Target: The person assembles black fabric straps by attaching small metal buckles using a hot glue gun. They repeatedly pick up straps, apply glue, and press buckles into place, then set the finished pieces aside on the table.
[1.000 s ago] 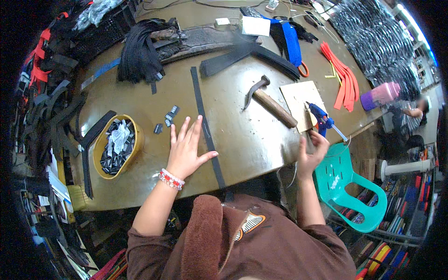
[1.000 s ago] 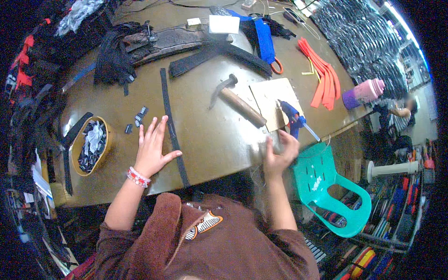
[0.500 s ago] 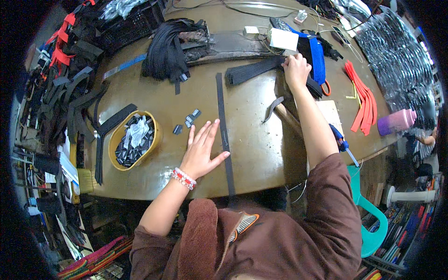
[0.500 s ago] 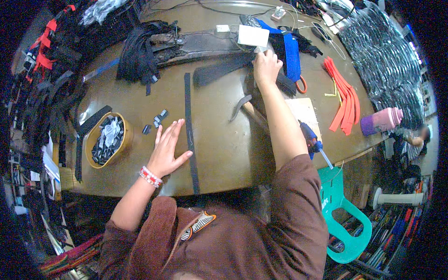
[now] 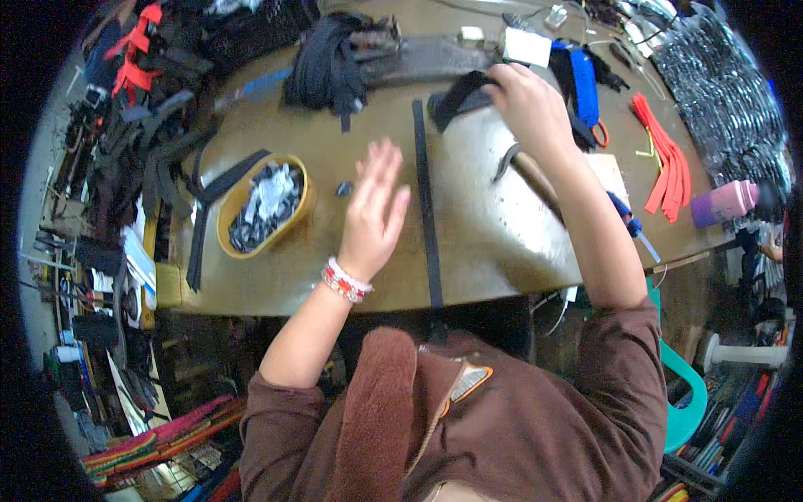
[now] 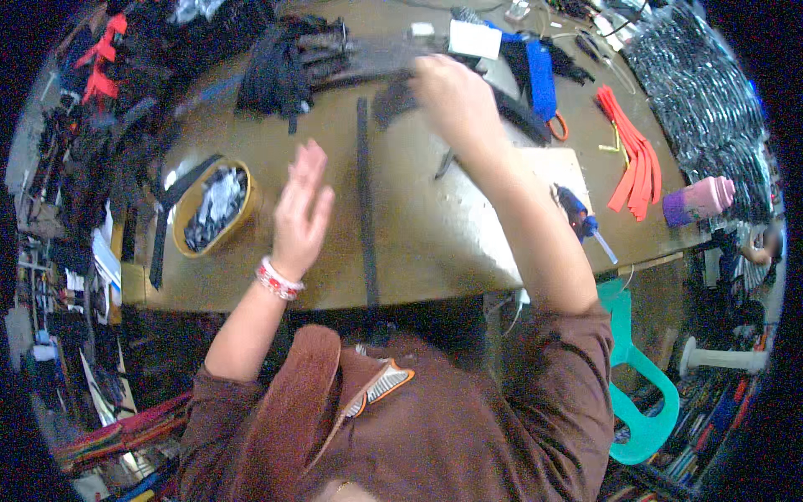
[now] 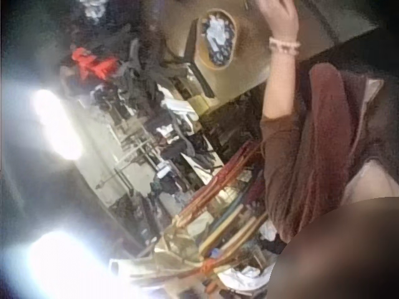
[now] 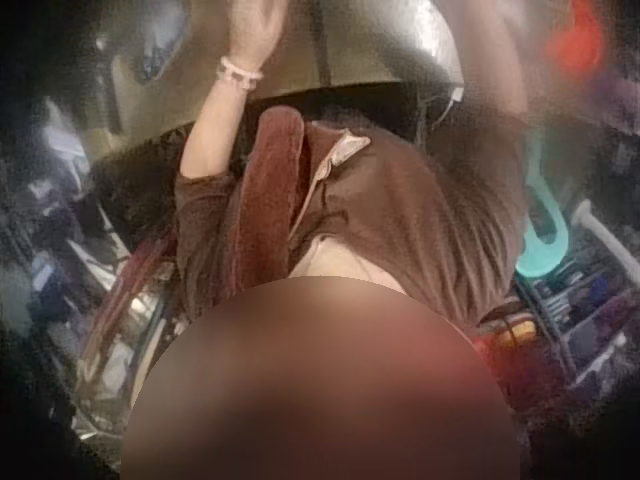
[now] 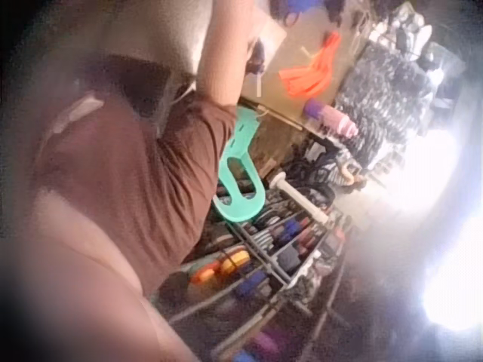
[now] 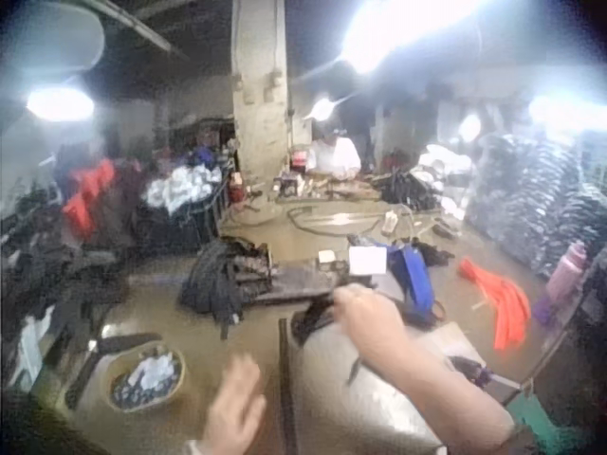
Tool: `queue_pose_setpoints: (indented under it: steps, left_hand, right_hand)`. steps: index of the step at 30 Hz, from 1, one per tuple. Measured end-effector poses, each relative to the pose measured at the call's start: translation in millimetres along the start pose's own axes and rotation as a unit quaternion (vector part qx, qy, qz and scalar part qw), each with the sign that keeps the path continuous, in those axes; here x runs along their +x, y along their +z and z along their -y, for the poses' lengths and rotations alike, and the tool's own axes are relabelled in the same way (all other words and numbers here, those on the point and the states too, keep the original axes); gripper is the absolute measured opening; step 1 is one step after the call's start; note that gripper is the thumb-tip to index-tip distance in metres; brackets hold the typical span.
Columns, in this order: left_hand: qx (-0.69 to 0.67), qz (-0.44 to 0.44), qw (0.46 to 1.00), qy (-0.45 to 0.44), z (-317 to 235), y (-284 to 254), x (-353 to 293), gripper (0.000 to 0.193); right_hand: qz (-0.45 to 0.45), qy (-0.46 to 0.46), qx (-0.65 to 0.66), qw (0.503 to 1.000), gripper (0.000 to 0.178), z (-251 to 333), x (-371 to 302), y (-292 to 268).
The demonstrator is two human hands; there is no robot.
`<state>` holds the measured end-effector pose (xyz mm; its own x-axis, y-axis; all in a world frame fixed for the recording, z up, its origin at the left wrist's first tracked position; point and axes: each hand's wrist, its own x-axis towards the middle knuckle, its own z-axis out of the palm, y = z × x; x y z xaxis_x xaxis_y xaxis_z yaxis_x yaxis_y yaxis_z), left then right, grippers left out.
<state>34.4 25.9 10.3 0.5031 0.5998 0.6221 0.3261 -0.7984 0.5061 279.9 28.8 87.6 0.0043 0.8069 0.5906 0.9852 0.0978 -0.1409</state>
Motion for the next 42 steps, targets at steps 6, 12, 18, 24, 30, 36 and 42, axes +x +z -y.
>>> queue_pose_setpoints:
  steps: [6, 12, 18, 24, 30, 36, 42]
  left_hand:
    - [-0.006, -0.012, 0.999, -0.038, -41, -22, 5, 0.023]
    - [0.054, 0.084, 0.962, -0.254, 1, 24, -25, 0.022]
    - [0.059, 0.072, 0.967, -0.238, 14, 35, -38, 0.021]
    - [0.2, 0.077, 0.977, 0.021, 10, 37, -29, 0.028]
    - [0.214, 0.193, 0.956, 0.047, 11, 42, -37, 0.034]
    - [0.115, 0.157, 0.981, -0.002, 13, 42, -39, 0.037]
    - [0.022, 0.099, 0.994, -0.04, 21, 43, -40, 0.037]
  right_hand:
    - [0.046, 0.023, 0.248, 0.967, 0.011, 80, -87, -49]
    - [0.103, 0.162, 0.294, 0.936, 0.018, 62, -117, 63]
    - [0.134, 0.17, 0.238, 0.947, 0.02, 58, -134, 78]
    - [0.162, 0.102, 0.088, 0.978, 0.017, 66, -133, 75]
    - [-0.193, 0.349, 0.129, 0.908, 0.042, -9, -222, 1]
    - [-0.05, 0.444, -0.047, 0.893, 0.056, -112, -261, -38]
    - [0.35, 0.378, -0.206, 0.832, 0.034, -124, -122, -109]
